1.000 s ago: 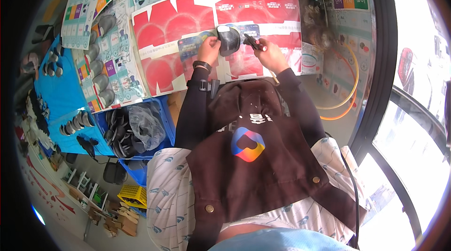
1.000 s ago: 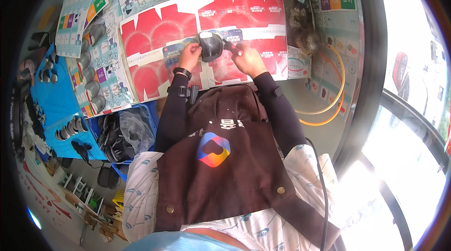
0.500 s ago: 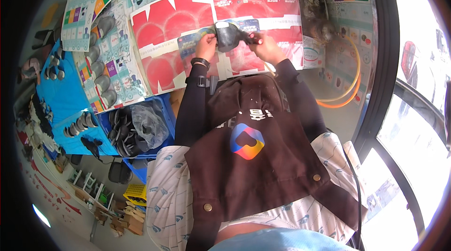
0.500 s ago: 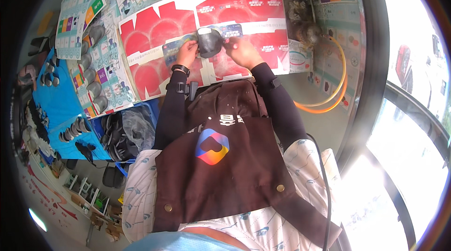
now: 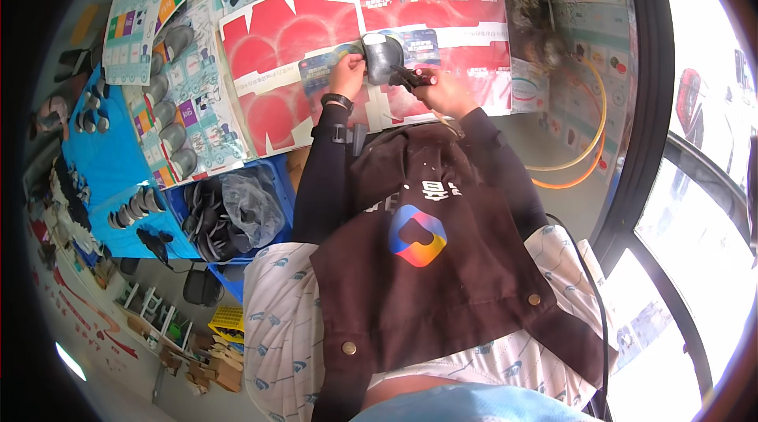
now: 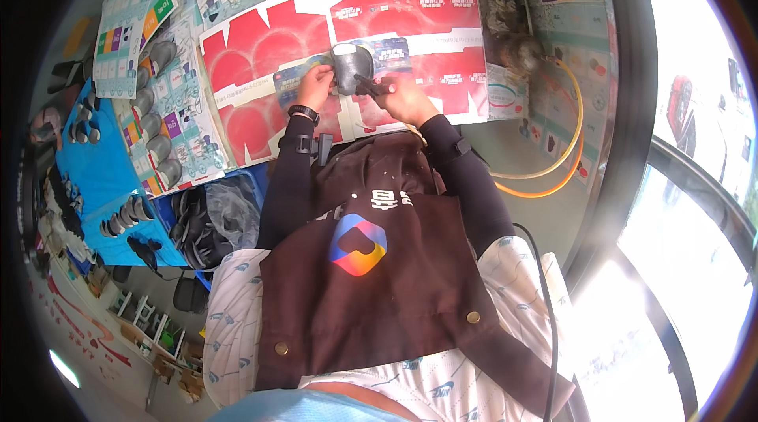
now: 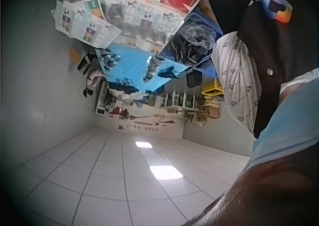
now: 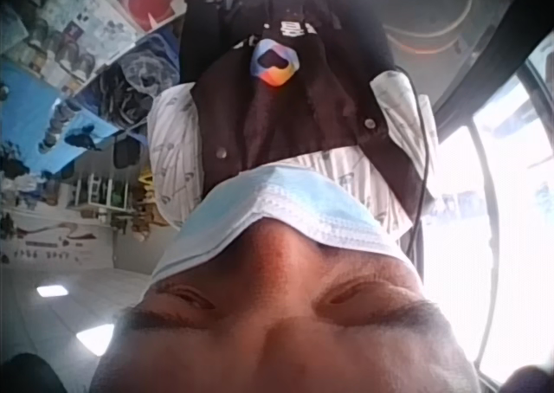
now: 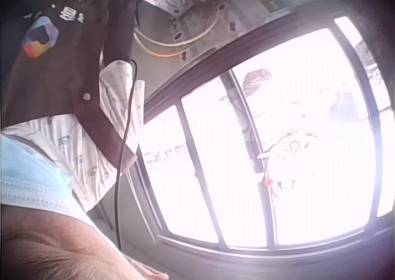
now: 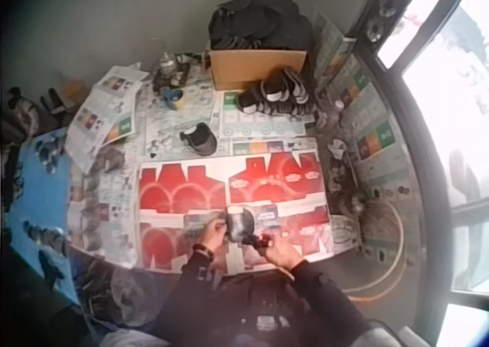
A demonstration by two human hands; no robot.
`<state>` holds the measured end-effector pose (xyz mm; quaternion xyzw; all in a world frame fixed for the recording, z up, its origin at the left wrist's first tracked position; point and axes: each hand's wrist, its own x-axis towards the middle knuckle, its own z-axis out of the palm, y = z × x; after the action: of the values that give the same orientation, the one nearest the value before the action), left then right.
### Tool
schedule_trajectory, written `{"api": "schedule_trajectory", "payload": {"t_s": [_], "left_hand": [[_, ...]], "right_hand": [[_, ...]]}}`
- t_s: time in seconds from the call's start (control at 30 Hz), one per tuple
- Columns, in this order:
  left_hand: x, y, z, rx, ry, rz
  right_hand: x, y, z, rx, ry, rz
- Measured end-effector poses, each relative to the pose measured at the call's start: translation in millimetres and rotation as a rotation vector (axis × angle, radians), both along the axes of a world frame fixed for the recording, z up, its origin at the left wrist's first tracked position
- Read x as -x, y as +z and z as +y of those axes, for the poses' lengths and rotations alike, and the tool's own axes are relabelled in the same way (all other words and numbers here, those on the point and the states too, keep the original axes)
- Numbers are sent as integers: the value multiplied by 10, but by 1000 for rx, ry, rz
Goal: Apply adhesive or sealant to shoe components using a specialized applicator tool.
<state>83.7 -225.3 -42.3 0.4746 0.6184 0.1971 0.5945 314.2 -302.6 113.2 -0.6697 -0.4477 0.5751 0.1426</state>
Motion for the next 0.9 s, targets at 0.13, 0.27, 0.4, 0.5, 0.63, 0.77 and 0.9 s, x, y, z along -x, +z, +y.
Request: {"api": "schedule_trajectory", "payload": {"t_s": [0.13,0.27,0.4,0.5,0.63,0.77,0.9], "left_hand": [[-17,65,2,2,-27,23],[-35,81,0,3,-44,5],[-63,70,2,-15,-84,23],[-55,38,-19,-75,-90,77],[-71,95,-26,-94,-89,136],[-228,363,11,-174,-87,260],[-174,298,47,-273,-80,351]], "right_hand": [[-82,-131,-75,-51,-14,-68],[-176,-60,-13,-145,-52,-264],[-196,51,130,-158,-137,-284],[-182,93,123,-110,-112,-294],[-102,46,-28,-177,21,-287],[-101,105,33,138,-80,107],[-84,11,113,80,-304,268]]}}
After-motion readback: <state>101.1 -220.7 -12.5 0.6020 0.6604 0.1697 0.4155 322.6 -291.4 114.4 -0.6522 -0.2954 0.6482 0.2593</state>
